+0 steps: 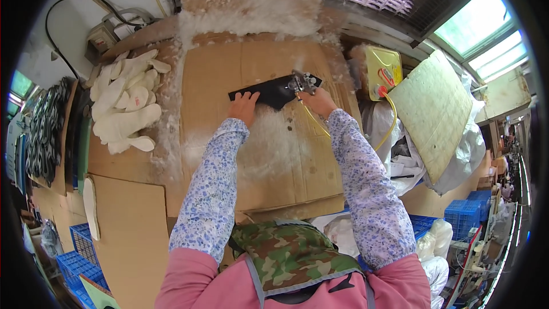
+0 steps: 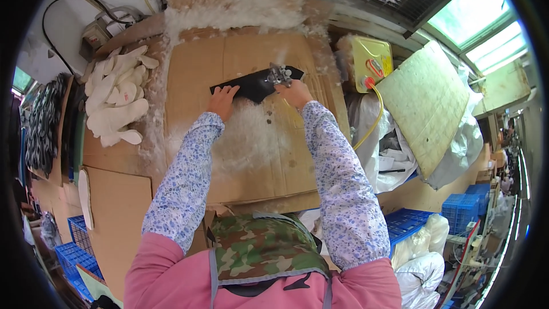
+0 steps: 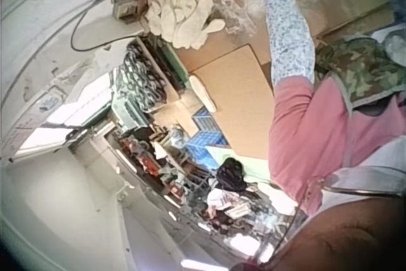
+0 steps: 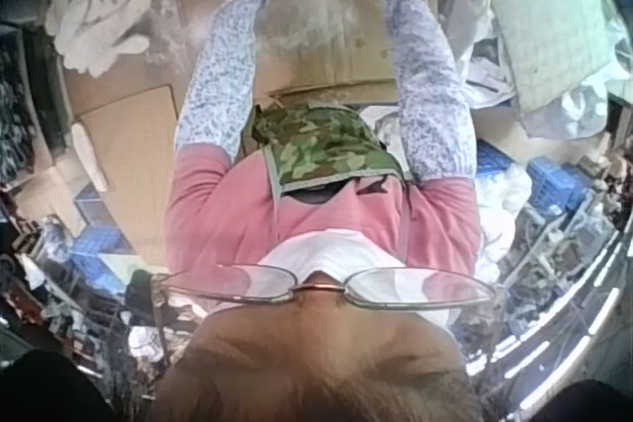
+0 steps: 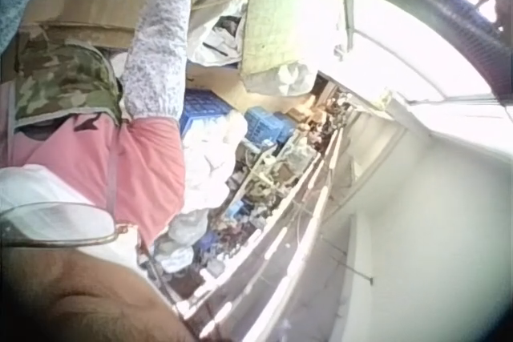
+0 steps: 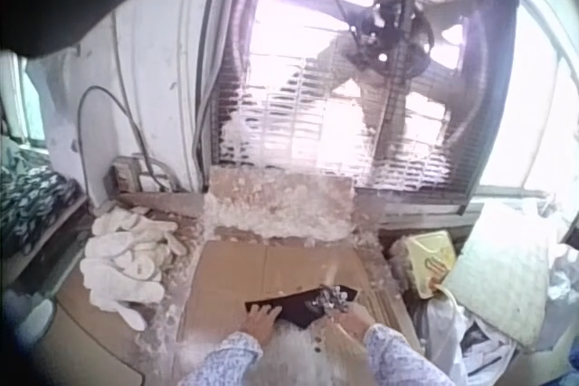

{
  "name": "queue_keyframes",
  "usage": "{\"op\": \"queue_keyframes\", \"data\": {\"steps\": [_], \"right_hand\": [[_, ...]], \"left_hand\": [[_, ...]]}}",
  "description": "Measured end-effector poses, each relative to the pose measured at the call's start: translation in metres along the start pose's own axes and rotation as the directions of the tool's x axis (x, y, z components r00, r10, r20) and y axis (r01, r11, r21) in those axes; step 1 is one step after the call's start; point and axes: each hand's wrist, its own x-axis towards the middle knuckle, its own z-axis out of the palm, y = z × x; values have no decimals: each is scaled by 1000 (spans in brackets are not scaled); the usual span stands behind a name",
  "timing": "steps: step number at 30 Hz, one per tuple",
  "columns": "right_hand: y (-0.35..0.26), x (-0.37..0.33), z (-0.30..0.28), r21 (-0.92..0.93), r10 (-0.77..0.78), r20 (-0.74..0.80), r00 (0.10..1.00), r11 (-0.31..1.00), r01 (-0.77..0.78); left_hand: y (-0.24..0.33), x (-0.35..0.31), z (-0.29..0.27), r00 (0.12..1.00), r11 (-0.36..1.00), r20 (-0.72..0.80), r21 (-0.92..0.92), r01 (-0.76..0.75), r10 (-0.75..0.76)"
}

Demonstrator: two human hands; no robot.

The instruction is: The recorder uses a pneumatic spray gun to apply adhesive to black shoe components on a cardboard surface.

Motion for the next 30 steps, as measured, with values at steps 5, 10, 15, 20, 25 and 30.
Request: {"op": "queue_keyframes", "data": {"steps": [5, 10, 15, 20, 25, 30], "right_hand": [[7, 2, -9, 2, 37, -12, 999, 999, -37], [14, 3, -14, 24, 21, -69, 997, 1000, -20], [22, 3, -16, 10, 119, -39, 992, 993, -118], [37, 10, -22, -10, 119, -72, 990, 993, -120], [0, -13, -10, -1, -19, 15, 1000, 1000, 20], [-18, -26, -1, -14, -29, 35, 999, 999, 30]], "left_hand": [[24, 12, -6, 985, 985, 156, 164, 47, -73], [33, 25, -3, 959, 927, 265, 375, -5, -102], [29, 25, 5, 948, 924, 286, 381, 24, -142], [36, 30, 11, 968, 936, 239, 352, -16, -73], [25, 24, 11, 962, 925, 249, 379, 10, -112], [25, 23, 12, 971, 919, 224, 395, -15, -80]]}}
